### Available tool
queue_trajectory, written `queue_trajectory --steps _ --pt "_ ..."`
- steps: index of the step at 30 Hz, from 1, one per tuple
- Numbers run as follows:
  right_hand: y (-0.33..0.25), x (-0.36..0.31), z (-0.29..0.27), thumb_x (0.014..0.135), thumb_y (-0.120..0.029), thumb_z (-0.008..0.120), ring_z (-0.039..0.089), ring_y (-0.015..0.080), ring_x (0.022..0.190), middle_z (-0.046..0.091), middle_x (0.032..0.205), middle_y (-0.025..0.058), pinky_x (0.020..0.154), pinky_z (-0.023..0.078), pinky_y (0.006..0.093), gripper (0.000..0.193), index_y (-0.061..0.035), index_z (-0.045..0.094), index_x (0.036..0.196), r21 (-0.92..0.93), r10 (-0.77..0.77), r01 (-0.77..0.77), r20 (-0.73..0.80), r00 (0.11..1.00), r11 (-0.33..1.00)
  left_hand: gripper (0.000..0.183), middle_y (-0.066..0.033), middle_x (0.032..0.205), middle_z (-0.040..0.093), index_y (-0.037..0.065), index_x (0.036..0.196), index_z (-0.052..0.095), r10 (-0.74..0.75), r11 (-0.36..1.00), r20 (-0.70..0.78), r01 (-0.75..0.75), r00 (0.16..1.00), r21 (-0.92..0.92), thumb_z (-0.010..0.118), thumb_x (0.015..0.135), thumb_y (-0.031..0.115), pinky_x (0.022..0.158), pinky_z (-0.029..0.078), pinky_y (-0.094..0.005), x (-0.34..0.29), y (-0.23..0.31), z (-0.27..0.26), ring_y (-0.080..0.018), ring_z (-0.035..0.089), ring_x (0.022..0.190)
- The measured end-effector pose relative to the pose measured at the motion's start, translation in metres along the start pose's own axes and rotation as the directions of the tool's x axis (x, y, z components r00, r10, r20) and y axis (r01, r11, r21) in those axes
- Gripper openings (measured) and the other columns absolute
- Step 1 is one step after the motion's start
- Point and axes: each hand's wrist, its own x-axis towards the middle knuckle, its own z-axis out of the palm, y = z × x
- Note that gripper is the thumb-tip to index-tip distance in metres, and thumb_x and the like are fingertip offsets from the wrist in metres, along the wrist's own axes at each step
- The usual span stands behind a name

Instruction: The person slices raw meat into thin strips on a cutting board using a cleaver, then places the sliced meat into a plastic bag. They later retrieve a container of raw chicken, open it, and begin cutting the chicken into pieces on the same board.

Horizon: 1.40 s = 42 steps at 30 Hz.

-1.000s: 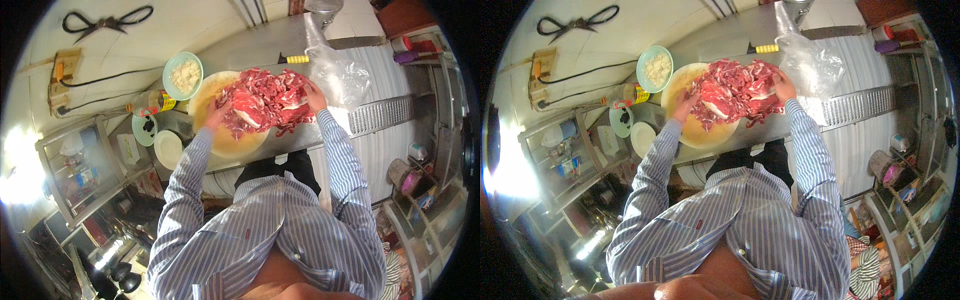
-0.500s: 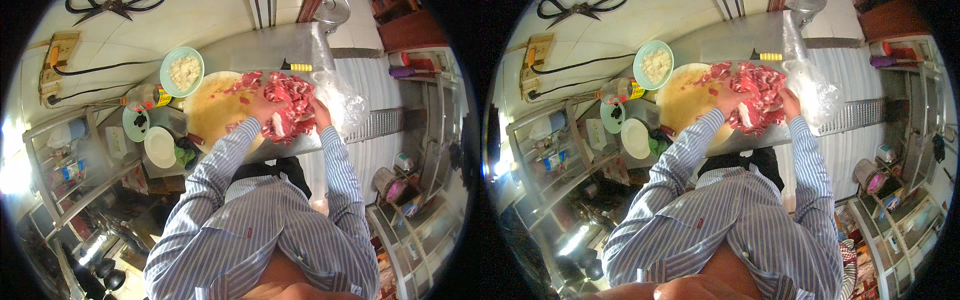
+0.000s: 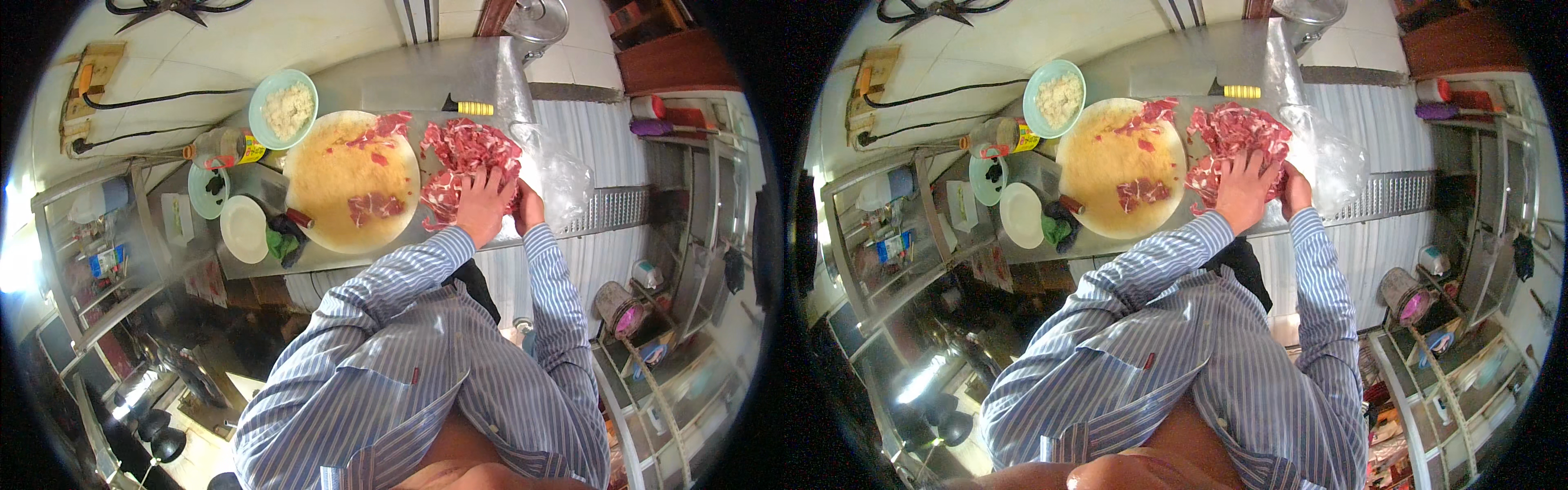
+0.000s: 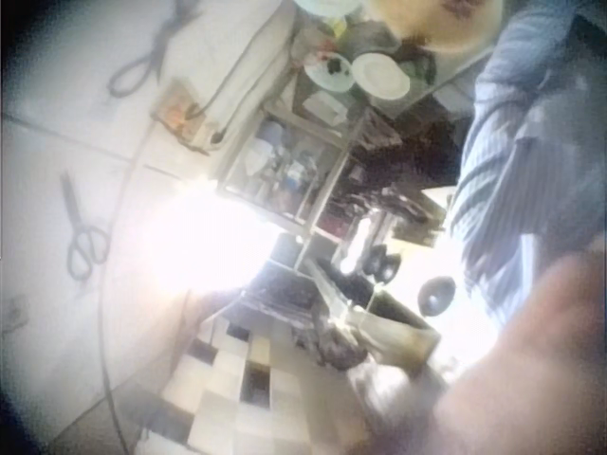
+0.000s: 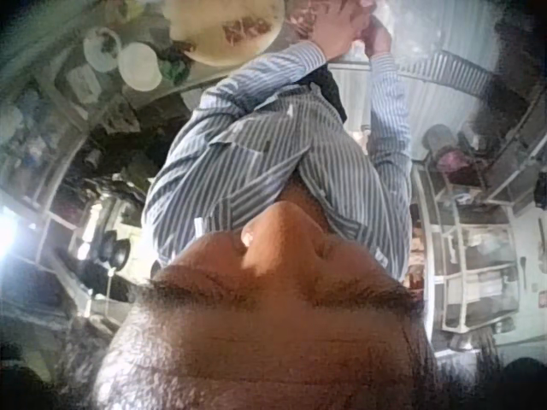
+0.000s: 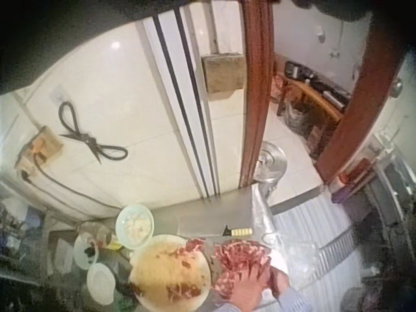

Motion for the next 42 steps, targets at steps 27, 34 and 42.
queue_trajectory --steps 27,34,42 --pt "-0.096 0.06 0.039 0.094 -0.02 0.07 0.07 0.0271 0.104 0.071 0.125 0.0143 0.089 0.056 0.0373 0.043 -0.0032 0.064 0.133 -0.826 -0.563 0.536 0.364 0.742 0.173 0.045 -0.0178 0.107 0.074 0.011 0.114 0.075 -0.375 0.927 -0.218 0.368 0.901 -0.075 0.062 0.095 0.049 0.096 0.054 -0.0468 0.063 -0.211 0.025 -0.0341 0.071 0.097" --pt "-0.103 0.125 0.137 0.087 -0.029 0.074 0.063 0.0348 0.119 0.068 0.13 0.0139 0.101 0.052 0.047 0.052 -0.0103 0.062 0.135 -0.695 -0.282 0.42 0.659 0.697 -0.584 0.042 -0.023 0.119 0.067 0.005 0.12 0.069 -0.634 0.729 -0.168 0.51 0.755 -0.457 0.066 0.092 0.035 0.103 0.048 -0.0491 -0.017 -0.265 -0.021 -0.0395 0.06 0.119" --pt "-0.141 0.166 0.149 0.092 -0.03 0.068 0.064 0.0341 0.119 0.069 0.126 0.0154 0.098 0.054 0.0471 0.045 -0.0118 0.063 0.133 -0.709 -0.302 0.277 0.574 0.761 -0.649 0.03 -0.0183 0.114 0.07 0.007 0.113 0.069 -0.326 0.826 0.204 0.383 0.923 -0.413 0.071 0.09 0.026 0.087 0.055 -0.0479 -0.013 -0.23 0.002 -0.038 0.067 0.099"
